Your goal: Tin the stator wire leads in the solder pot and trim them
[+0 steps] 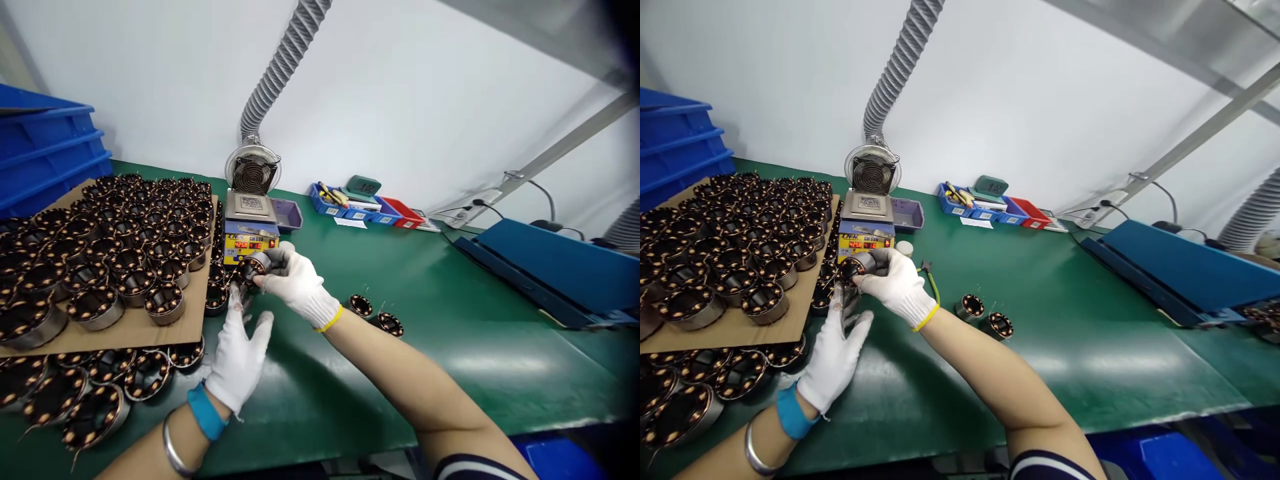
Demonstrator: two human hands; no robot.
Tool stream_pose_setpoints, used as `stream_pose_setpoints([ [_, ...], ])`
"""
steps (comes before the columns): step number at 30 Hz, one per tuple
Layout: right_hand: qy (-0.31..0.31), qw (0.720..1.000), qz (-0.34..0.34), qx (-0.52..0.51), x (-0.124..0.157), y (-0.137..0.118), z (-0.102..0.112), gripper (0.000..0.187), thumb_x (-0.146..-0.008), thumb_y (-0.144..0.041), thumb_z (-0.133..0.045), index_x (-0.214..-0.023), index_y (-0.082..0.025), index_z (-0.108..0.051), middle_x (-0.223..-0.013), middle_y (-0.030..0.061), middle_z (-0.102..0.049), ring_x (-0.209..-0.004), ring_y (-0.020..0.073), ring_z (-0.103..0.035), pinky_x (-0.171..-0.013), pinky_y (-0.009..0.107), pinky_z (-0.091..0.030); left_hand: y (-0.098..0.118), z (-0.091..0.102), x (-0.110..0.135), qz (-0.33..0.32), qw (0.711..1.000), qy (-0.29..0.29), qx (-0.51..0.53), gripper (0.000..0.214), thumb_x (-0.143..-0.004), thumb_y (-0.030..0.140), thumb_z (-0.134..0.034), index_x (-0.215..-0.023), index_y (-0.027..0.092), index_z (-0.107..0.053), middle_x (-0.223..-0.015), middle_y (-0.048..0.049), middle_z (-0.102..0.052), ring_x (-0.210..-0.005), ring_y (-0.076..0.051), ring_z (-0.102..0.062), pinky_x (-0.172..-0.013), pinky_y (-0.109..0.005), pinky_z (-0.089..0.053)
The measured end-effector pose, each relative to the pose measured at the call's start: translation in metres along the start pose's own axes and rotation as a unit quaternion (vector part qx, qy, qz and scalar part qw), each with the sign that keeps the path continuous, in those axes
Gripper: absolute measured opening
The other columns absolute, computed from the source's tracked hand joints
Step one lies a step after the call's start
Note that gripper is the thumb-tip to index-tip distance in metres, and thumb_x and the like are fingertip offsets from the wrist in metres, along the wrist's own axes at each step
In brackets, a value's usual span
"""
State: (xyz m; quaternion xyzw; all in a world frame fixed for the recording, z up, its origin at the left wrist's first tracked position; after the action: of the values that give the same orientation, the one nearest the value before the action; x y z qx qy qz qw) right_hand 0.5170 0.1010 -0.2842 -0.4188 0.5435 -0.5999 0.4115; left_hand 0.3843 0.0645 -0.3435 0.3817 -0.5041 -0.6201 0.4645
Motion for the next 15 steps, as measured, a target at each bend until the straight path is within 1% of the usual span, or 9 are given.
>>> stream_pose_setpoints([
  [2, -0.005, 0.999, -0.010, 0.037, 0.004, 0.000, -0.004, 0.058, -0.057, -0.017, -0.078, -0.110, -0.015, -0.056, -0.089, 0.0038, -0.068, -0.083, 0.0217, -0.067, -0.076, 0.036, -0.058, -0.001, 0.001, 0.000, -0.009, 1.000, 0.008, 0.010, 0.081, -0.086, 0.049, -0.050, -0.151, 0.016, -0.015, -0.138, -0.0155, -0.052, -0.128, -0.026, -0.050, -0.112, -0.045, -0.037],
  [4, -0.021, 0.994, -0.013, 0.103, 0.014, 0.002, -0.008, 0.072, -0.060, -0.021, -0.079, -0.126, -0.019, -0.051, -0.098, 0.0053, -0.068, -0.094, 0.0257, -0.066, -0.084, 0.040, -0.055, 0.001, 0.005, -0.001, -0.034, 0.999, 0.034, 0.025, 0.079, -0.087, 0.047, -0.051, -0.150, 0.017, -0.014, -0.141, -0.0156, -0.048, -0.132, -0.025, -0.046, -0.114, -0.045, -0.034],
  [5, -0.035, 0.989, -0.017, 0.141, 0.021, 0.004, -0.010, 0.077, -0.062, -0.025, -0.080, -0.132, -0.023, -0.049, -0.103, 0.0053, -0.067, -0.100, 0.0275, -0.064, -0.088, 0.042, -0.053, 0.003, 0.008, -0.001, -0.044, 0.997, 0.052, 0.042, 0.077, -0.086, 0.045, -0.054, -0.149, 0.017, -0.019, -0.141, -0.0156, -0.048, -0.132, -0.026, -0.045, -0.114, -0.045, -0.033],
  [7, -0.084, 0.976, -0.036, 0.198, 0.037, 0.009, -0.011, 0.081, -0.063, -0.032, -0.082, -0.136, -0.029, -0.047, -0.109, 0.0050, -0.066, -0.109, 0.0299, -0.060, -0.094, 0.044, -0.050, 0.006, 0.014, -0.004, -0.045, 0.991, 0.085, 0.090, 0.073, -0.079, 0.040, -0.063, -0.142, 0.019, -0.032, -0.138, -0.0152, -0.052, -0.130, -0.026, -0.048, -0.113, -0.046, -0.036],
  [9, -0.149, 0.966, -0.058, 0.201, 0.048, 0.014, -0.011, 0.077, -0.066, -0.040, -0.081, -0.135, -0.029, -0.048, -0.111, 0.0056, -0.066, -0.109, 0.0297, -0.060, -0.092, 0.043, -0.050, 0.009, 0.017, -0.009, -0.028, 0.985, 0.100, 0.141, 0.065, -0.073, 0.036, -0.069, -0.131, 0.019, -0.044, -0.127, -0.0138, -0.059, -0.119, -0.026, -0.057, -0.107, -0.046, -0.043],
  [11, -0.197, 0.964, -0.079, 0.159, 0.051, 0.015, -0.009, 0.064, -0.072, -0.048, -0.076, -0.128, -0.025, -0.053, -0.107, 0.0064, -0.067, -0.100, 0.0263, -0.063, -0.084, 0.038, -0.054, 0.012, 0.018, -0.013, -0.016, 0.981, 0.098, 0.168, 0.055, -0.072, 0.036, -0.071, -0.120, 0.016, -0.052, -0.116, -0.0129, -0.064, -0.107, -0.025, -0.063, -0.101, -0.045, -0.048],
  [13, -0.207, 0.964, -0.119, 0.121, 0.046, 0.016, -0.005, 0.047, -0.081, -0.055, -0.065, -0.113, -0.021, -0.059, -0.093, 0.0062, -0.068, -0.083, 0.0219, -0.067, -0.072, 0.033, -0.056, 0.012, 0.016, -0.014, -0.003, 0.980, 0.083, 0.182, 0.050, -0.071, 0.035, -0.070, -0.114, 0.014, -0.055, -0.112, -0.0126, -0.066, -0.104, -0.024, -0.064, -0.101, -0.045, -0.048],
  [15, -0.192, 0.961, -0.163, 0.114, 0.038, 0.019, -0.001, 0.041, -0.084, -0.057, -0.061, -0.096, -0.019, -0.061, -0.076, 0.0042, -0.066, -0.063, 0.0182, -0.065, -0.060, 0.030, -0.055, 0.011, 0.012, -0.012, 0.019, 0.979, 0.055, 0.194, 0.054, -0.068, 0.032, -0.073, -0.115, 0.014, -0.054, -0.114, -0.0121, -0.066, -0.107, -0.024, -0.063, -0.103, -0.046, -0.046],
])
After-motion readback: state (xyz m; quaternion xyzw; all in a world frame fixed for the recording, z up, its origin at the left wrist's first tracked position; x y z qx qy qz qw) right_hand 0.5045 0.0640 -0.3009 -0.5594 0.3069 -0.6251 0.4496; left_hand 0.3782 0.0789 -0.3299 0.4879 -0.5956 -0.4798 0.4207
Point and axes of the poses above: each hand's wrist, its own x-axis away from the middle knuckle, its own z-axis out of the back of the hand, y = z × x, the point moved 3 cm from there along -x, towards the middle knuckle
